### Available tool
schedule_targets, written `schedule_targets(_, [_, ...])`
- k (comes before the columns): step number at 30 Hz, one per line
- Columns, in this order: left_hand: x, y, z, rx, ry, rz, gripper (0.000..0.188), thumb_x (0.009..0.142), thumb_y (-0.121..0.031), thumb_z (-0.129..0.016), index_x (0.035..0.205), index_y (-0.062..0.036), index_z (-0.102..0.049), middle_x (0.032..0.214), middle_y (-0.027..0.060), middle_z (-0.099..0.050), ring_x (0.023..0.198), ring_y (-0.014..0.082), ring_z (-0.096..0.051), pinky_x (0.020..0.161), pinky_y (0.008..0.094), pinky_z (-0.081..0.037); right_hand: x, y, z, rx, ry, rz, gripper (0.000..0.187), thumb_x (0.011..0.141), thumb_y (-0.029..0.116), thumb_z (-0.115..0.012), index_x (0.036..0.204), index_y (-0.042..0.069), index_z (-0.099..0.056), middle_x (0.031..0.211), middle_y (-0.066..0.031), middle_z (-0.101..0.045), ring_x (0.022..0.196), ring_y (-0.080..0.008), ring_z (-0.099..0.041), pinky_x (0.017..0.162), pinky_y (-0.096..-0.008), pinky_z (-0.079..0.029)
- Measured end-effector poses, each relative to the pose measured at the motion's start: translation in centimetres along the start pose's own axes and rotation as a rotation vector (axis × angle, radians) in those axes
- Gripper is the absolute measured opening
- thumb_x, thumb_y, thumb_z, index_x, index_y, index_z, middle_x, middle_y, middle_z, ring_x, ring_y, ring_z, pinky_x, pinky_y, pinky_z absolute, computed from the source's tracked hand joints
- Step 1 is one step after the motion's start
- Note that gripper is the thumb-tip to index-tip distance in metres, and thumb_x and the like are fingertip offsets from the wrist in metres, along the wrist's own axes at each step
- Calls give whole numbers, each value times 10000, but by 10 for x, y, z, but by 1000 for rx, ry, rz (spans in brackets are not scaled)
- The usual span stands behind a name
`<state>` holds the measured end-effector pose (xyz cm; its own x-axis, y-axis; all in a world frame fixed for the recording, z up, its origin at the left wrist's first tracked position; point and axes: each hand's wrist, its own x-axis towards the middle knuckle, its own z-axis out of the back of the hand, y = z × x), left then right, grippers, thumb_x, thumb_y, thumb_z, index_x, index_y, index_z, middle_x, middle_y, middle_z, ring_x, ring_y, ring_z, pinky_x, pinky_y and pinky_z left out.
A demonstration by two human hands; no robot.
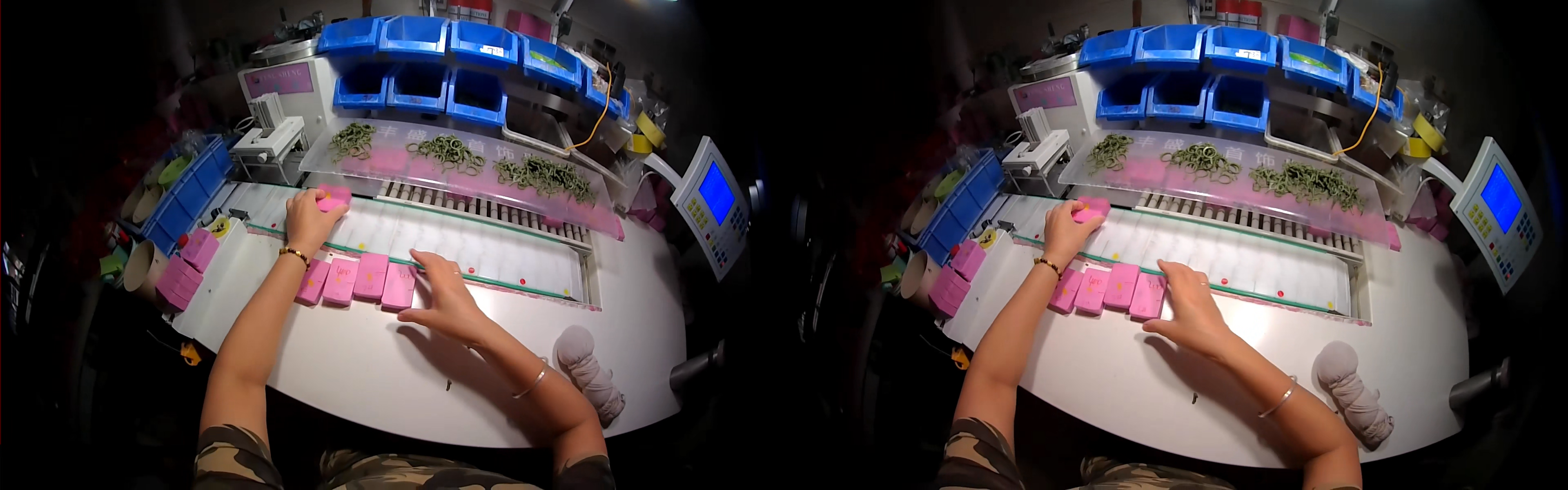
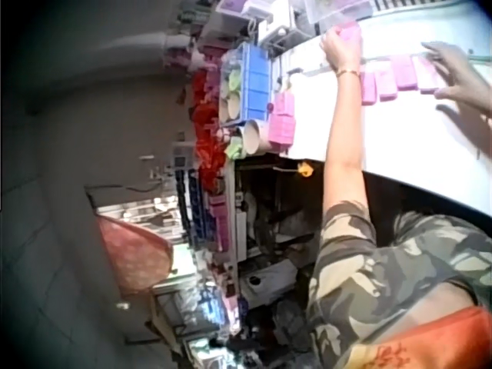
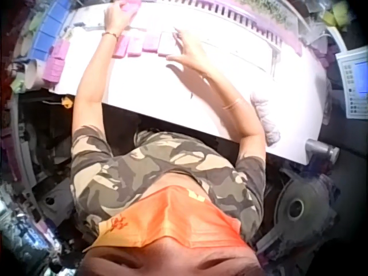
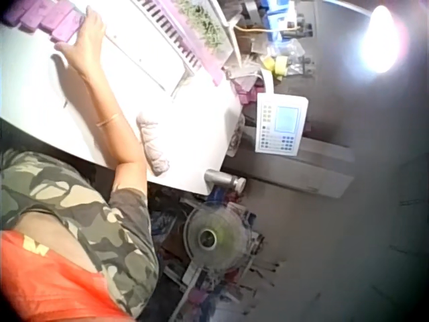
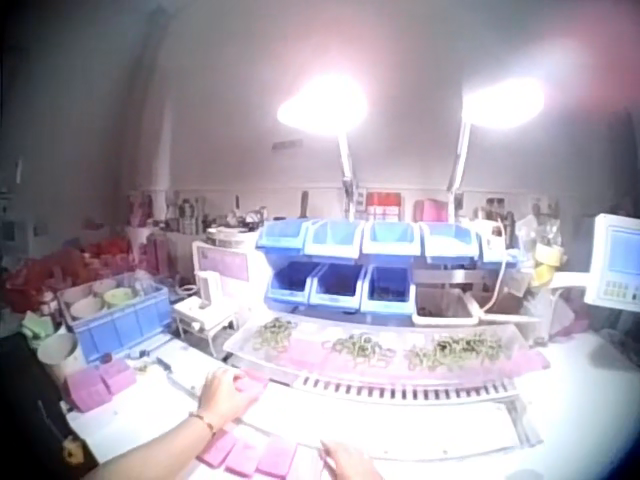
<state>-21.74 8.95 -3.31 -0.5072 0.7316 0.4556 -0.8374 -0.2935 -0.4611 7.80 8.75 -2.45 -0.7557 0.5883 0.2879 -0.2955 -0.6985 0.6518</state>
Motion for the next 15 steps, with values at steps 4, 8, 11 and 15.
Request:
schedule_targets(4, [-5, -15, 4, 121, -3, -25, 526, 702, -367, -806, 1045, 0, -651, 1083, 156, -633, 1092, 346, -523, 944, 413, -429, 9, -3, -15, -16, 12, -19, 879, 613, 175, -856, 1345, -12, -407, 1256, -205, -508, 1160, -370, -451, 1006, -429, -395])
schedule_targets(8, [-32, -46, 8, -64, -228, -396, 509, 784, -334, -764, 1149, -7, -625, 1105, 137, -641, 1084, 290, -575, 921, 391, -453, -3, -6, -2, 38, -23, -36, 829, 599, 134, -851, 1304, -6, -437, 1207, -184, -526, 1114, -350, -477, 968, -419, -421])
schedule_targets(11, [-67, -95, 28, -777, 314, 38, 408, 895, -277, -676, 1178, 10, -609, 1120, 103, -635, 1012, 215, -622, 842, 324, -508, -23, 0, 31, 7, -193, 65, 745, 603, 95, -806, 1254, -2, -459, 1169, -171, -529, 1075, -340, -496, 948, -407, -435])
schedule_targets(15, [-99, -132, 24, -1444, 977, 271, 425, 984, -299, -546, 1252, 31, -545, 1148, 90, -623, 1000, 153, -628, 850, 261, -527, -48, 17, 64, 21, -289, 138, 783, 586, 53, -824, 1282, 21, -465, 1202, -158, -531, 1077, -323, -503, 899, -396, -460])
